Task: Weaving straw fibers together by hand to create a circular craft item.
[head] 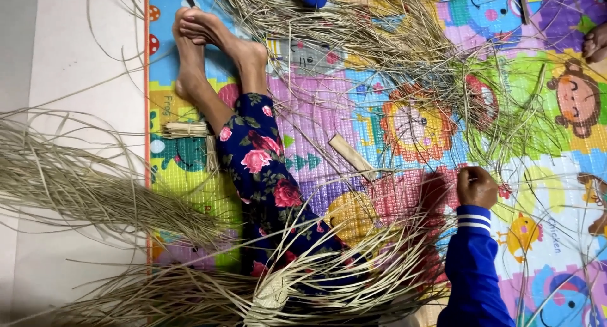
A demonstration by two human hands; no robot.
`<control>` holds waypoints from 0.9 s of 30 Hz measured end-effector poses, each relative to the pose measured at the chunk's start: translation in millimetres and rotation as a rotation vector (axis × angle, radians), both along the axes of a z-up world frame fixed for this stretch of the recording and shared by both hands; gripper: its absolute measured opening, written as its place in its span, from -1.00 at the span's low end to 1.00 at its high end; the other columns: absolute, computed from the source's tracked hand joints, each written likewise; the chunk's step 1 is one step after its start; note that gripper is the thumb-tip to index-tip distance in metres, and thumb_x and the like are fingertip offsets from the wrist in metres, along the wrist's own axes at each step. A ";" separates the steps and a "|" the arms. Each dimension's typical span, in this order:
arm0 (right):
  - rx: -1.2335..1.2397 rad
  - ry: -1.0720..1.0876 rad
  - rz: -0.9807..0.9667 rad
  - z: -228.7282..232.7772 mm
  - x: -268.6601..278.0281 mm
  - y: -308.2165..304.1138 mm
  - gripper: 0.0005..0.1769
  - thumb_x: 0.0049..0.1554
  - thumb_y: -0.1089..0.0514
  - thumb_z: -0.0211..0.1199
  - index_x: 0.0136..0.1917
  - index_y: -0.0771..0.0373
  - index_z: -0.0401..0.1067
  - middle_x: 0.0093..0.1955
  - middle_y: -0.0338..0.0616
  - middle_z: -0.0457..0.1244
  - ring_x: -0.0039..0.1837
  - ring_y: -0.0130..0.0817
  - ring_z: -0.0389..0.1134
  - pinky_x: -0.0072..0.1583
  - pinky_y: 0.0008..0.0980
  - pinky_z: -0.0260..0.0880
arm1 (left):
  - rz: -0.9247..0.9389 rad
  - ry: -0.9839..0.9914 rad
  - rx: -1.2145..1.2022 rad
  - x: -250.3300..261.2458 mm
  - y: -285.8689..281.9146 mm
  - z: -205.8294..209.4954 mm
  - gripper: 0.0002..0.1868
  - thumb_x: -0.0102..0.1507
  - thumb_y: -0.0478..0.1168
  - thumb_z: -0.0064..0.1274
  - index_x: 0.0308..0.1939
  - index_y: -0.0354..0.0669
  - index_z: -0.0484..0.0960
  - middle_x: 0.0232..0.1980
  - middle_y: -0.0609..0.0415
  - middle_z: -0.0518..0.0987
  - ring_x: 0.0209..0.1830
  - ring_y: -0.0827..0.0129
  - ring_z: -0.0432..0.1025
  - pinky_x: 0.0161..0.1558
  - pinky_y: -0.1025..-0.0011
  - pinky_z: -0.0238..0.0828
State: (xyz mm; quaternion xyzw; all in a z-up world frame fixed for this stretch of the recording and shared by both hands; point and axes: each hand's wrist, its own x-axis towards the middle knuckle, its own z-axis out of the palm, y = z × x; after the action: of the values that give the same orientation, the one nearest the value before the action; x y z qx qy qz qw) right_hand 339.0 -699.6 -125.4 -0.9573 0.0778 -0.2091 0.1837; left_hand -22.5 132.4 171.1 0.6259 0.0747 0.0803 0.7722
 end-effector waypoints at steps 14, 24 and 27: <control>1.116 0.101 0.663 102.7 -27.2 183.9 -0.90 0.24 0.17 0.26 0.01 0.02 0.55 -0.09 -0.31 0.42 -0.31 -0.67 0.21 -0.30 -0.65 0.21 | -0.044 0.028 0.483 122.3 -218.8 35.4 -0.93 0.24 -0.23 0.06 -0.29 -0.10 0.63 -0.29 0.13 0.69 -0.33 0.39 0.53 -0.25 0.41 0.48; 1.510 0.626 1.153 218.4 -154.2 348.9 -0.80 0.22 0.29 0.26 0.12 0.30 0.53 -0.12 -0.16 0.34 -0.29 -0.55 0.22 -0.25 -0.60 0.32 | -0.134 0.021 0.637 137.8 -306.8 -1.1 -0.93 0.07 -0.41 0.10 -0.45 -0.17 0.56 -0.56 0.19 0.55 -0.77 0.56 0.03 -0.71 0.52 -0.10; 1.737 0.785 1.056 218.3 -158.2 350.7 -0.89 0.16 0.32 0.33 -0.01 0.28 0.51 -0.17 -0.12 0.39 -0.22 -0.47 0.37 -0.10 -0.52 0.48 | -0.159 0.051 0.716 132.8 -305.1 -10.0 -0.92 0.07 -0.41 0.13 -0.44 -0.16 0.57 -0.55 0.19 0.53 -0.71 0.51 0.17 -0.64 0.52 0.10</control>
State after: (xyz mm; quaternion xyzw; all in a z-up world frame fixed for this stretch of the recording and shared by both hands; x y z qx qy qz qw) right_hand 180.8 -348.8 92.9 -0.4136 -0.1686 0.3426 0.8265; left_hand 110.3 -172.7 161.1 0.8622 0.0123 0.0254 0.5058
